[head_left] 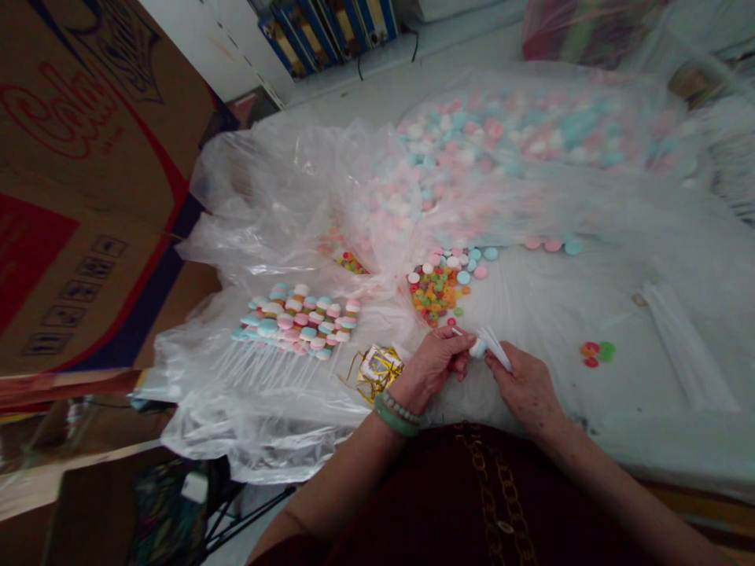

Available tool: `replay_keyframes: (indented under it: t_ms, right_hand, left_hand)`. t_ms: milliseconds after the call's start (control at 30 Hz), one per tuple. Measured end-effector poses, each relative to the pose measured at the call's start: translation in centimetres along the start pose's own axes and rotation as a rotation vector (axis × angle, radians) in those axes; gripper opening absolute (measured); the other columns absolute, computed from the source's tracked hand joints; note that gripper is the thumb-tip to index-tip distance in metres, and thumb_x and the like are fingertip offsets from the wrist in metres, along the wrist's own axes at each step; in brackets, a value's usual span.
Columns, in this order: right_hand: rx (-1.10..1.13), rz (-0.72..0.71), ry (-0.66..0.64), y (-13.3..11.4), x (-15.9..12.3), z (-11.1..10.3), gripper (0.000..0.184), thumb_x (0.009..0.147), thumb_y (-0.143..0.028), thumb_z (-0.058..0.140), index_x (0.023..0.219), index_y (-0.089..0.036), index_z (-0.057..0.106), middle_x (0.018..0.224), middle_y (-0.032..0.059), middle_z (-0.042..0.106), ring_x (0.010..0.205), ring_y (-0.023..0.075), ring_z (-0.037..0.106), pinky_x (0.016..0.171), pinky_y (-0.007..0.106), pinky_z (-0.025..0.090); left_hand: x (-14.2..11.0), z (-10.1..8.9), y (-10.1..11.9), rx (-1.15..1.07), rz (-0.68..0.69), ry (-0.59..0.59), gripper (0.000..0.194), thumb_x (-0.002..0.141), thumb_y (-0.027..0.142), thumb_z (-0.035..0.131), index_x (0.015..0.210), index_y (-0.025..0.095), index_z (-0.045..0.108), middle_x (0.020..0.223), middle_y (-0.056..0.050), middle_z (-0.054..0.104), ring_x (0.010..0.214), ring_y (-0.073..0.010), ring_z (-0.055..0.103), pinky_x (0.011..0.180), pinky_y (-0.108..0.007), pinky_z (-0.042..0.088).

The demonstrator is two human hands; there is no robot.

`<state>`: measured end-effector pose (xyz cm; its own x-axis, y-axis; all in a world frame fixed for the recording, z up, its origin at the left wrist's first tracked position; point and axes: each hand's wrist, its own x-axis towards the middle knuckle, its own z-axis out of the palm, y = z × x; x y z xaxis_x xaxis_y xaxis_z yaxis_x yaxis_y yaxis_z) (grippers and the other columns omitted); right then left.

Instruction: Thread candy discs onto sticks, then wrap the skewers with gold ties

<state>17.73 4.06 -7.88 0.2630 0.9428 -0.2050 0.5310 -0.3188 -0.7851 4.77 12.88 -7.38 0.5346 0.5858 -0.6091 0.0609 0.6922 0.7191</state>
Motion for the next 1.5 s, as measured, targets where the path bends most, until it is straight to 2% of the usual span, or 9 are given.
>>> replay_keyframes:
  t_ms: [200,533,633,700,833,900,1133,1433,1500]
  right_hand:
    - [0.154,0.094,-0.059,0.4,0.2,-0.6,0.027,0.078,-0.043,0.047,0.077,-0.022,0.064,0.07,0.0027,0.065,0.067,0.0207,0.059,0.062,0.029,0.041]
    - [0.175,0.035,-0.012,-0.1,1.3,0.2,0.028,0.08,-0.036,0.042,0.08,-0.021,0.066,0.081,0.0047,0.069,0.079,0.023,0.061,0.075,0.033,0.043]
    - [0.215,0.075,-0.003,0.3,1.6,-0.5,0.026,0.079,-0.037,0.044,0.075,-0.021,0.064,0.073,0.0028,0.067,0.072,0.0218,0.06,0.067,0.03,0.043]
    - [0.214,0.164,0.068,0.9,1.6,-1.1,0.026,0.078,-0.041,0.046,0.072,-0.021,0.062,0.063,0.0013,0.062,0.063,0.0206,0.058,0.058,0.028,0.041]
    - [0.258,0.305,0.19,2.4,1.7,-1.7,0.025,0.077,-0.043,0.048,0.072,-0.022,0.06,0.051,-0.0012,0.053,0.051,0.0181,0.051,0.047,0.026,0.034]
    - [0.302,0.318,0.194,2.8,1.8,-1.7,0.024,0.076,-0.042,0.049,0.071,-0.022,0.06,0.048,-0.0017,0.051,0.047,0.0172,0.048,0.045,0.026,0.033]
    - [0.393,0.362,0.189,2.9,2.2,-2.0,0.022,0.073,-0.041,0.051,0.065,-0.021,0.056,0.048,-0.0017,0.049,0.044,0.0147,0.045,0.043,0.025,0.033]
    - [0.677,0.507,0.192,2.8,2.4,-2.1,0.02,0.068,-0.039,0.057,0.07,-0.02,0.052,0.047,-0.0064,0.041,0.038,0.0098,0.037,0.037,0.022,0.026]
    - [0.707,0.511,0.209,2.8,2.4,-2.1,0.021,0.067,-0.04,0.058,0.072,-0.02,0.052,0.047,-0.0069,0.04,0.038,0.0092,0.036,0.036,0.021,0.026]
  left_hand:
    - [0.1,0.2,0.8,-0.049,0.04,0.116,0.026,0.065,0.034,0.068,0.062,0.016,0.05,0.044,0.008,0.042,0.033,-0.0043,0.034,0.033,-0.019,0.03]
    - [0.5,0.6,-0.1,0.08,0.022,-0.005,0.028,0.07,0.038,0.064,0.06,0.014,0.054,0.041,0.006,0.041,0.033,-0.0054,0.033,0.035,-0.02,0.03]
    - [1.1,1.2,0.5,0.181,0.017,0.032,0.033,0.073,0.045,0.061,0.062,0.015,0.054,0.042,0.006,0.04,0.034,-0.0061,0.032,0.036,-0.021,0.029]
    - [1.9,1.6,1.9,0.397,0.137,0.152,0.031,0.077,0.045,0.056,0.066,0.016,0.056,0.048,0.004,0.044,0.039,-0.0079,0.038,0.041,-0.022,0.032]
    - [4.6,1.6,5.5,1.189,0.542,0.496,0.014,0.082,0.025,0.051,0.077,0.018,0.062,0.078,-0.004,0.06,0.076,-0.0174,0.056,0.066,-0.028,0.042]
    - [5.8,1.4,6.6,1.507,0.606,0.555,0.013,0.081,0.02,0.051,0.088,0.019,0.062,0.093,-0.008,0.061,0.089,-0.021,0.056,0.072,-0.031,0.042]
    - [7.0,0.9,5.8,1.734,0.61,0.531,0.016,0.088,0.02,0.043,0.088,0.019,0.059,0.093,-0.008,0.061,0.088,-0.021,0.056,0.072,-0.031,0.041]
    - [7.0,2.2,5.5,1.653,0.648,0.176,0.018,0.089,0.018,0.042,0.087,0.019,0.06,0.084,-0.004,0.061,0.08,-0.0172,0.056,0.071,-0.027,0.04]
    - [7.4,2.5,5.7,1.711,0.665,0.199,0.02,0.089,0.017,0.04,0.094,0.019,0.059,0.09,-0.005,0.06,0.081,-0.0175,0.055,0.07,-0.028,0.04]
